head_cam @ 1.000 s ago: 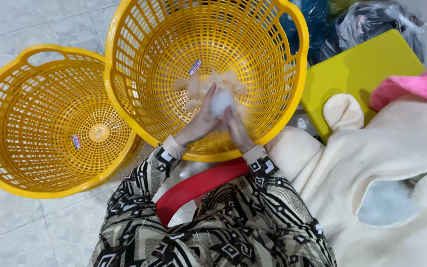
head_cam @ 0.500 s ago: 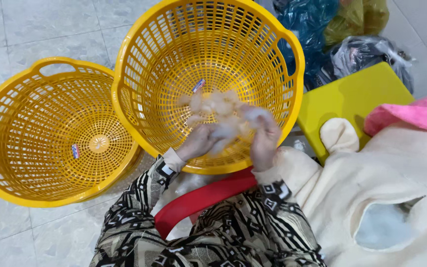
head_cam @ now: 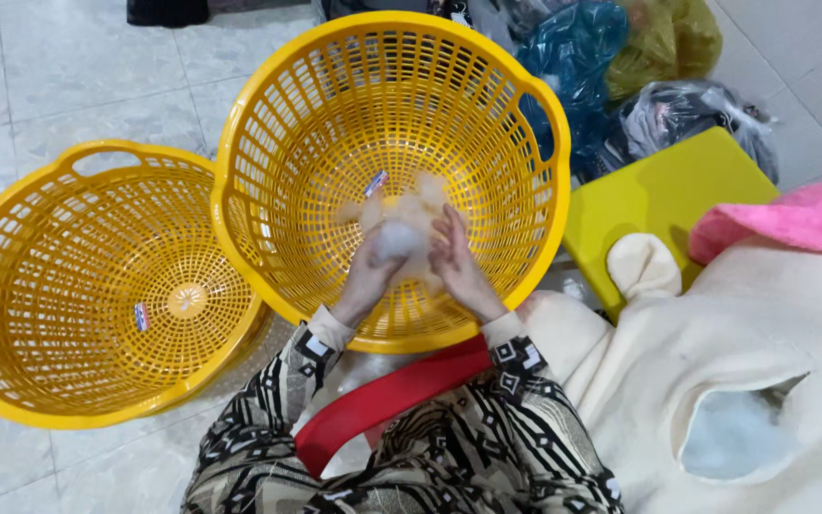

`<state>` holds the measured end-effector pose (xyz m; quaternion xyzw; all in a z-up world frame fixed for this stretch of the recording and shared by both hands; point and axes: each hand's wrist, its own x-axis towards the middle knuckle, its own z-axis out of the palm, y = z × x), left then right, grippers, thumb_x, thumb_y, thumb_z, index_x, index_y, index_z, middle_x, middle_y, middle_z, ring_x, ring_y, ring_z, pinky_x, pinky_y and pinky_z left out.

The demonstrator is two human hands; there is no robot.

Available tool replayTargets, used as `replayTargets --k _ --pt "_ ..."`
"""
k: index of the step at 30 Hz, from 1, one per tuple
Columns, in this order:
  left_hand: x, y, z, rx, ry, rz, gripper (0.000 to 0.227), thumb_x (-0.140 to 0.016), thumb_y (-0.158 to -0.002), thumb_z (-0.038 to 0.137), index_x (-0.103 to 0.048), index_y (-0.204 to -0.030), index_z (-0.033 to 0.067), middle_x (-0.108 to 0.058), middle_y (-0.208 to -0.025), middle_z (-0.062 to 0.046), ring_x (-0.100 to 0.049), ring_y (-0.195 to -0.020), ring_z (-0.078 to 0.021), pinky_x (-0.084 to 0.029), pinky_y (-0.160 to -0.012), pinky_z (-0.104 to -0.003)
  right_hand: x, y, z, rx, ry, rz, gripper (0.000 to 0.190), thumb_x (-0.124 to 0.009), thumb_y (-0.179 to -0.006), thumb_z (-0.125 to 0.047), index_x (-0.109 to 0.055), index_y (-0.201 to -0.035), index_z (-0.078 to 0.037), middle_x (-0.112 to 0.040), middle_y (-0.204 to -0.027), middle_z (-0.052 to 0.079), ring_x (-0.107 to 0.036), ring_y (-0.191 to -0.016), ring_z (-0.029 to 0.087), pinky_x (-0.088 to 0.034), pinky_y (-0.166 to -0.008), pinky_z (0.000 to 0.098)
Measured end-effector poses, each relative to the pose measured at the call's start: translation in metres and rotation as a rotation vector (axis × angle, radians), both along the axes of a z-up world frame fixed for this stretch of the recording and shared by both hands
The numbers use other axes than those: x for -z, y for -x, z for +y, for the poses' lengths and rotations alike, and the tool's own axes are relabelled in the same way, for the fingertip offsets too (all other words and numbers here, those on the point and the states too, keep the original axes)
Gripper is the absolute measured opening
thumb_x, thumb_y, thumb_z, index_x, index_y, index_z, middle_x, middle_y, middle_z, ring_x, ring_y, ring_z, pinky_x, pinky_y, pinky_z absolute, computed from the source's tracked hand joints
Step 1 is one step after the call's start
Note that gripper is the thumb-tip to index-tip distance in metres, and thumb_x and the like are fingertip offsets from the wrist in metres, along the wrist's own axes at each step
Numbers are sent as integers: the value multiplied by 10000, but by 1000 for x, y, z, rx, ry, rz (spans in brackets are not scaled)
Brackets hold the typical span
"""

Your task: The person takes white cotton-like stuffing from a yellow basket, fluffs it by hand, and inserts it into the opening of a large plush toy. The process is repeated multiple times to fill the toy.

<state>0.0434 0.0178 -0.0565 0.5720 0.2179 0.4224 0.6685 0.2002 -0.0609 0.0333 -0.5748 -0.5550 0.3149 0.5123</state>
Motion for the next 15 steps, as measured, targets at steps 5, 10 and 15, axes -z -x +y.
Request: replayTargets --k 5,10,15 --pt "19 8 -16 216 514 -285 555 -557 -1042 216 -360 -1552 116 -482 -1520 -73 -522 -1367 -163 -409 -1164 -346 48 36 -24 -66 10 109 845 -756 -877 9 -281 -1573 -52 -483 -1486 172 -517 -1340 251 -473 -1090 377" --pt "-12 5 -14 96 262 -248 454 -477 -1075 244 -438 -1474 30 -565 -1447 -97 -533 -1344 -223 -401 -1162 -379 36 32 -20 -4 89 -137 343 -695 -935 -54 -657 -1275 -21 -760 -1114 173 -740 -1065 265 -573 -920 374" --pt "-72 35 2 -161 98 -290 428 -333 -1157 350 -571 -1114 -2 -742 -1070 -167 -692 -1162 -302 -498 -1110 -446 47 25 -27 65 212 -427 251 -691 -923 -140 -716 -1147 -29 -756 -1029 213 -732 -995 358 -567 -869 411"
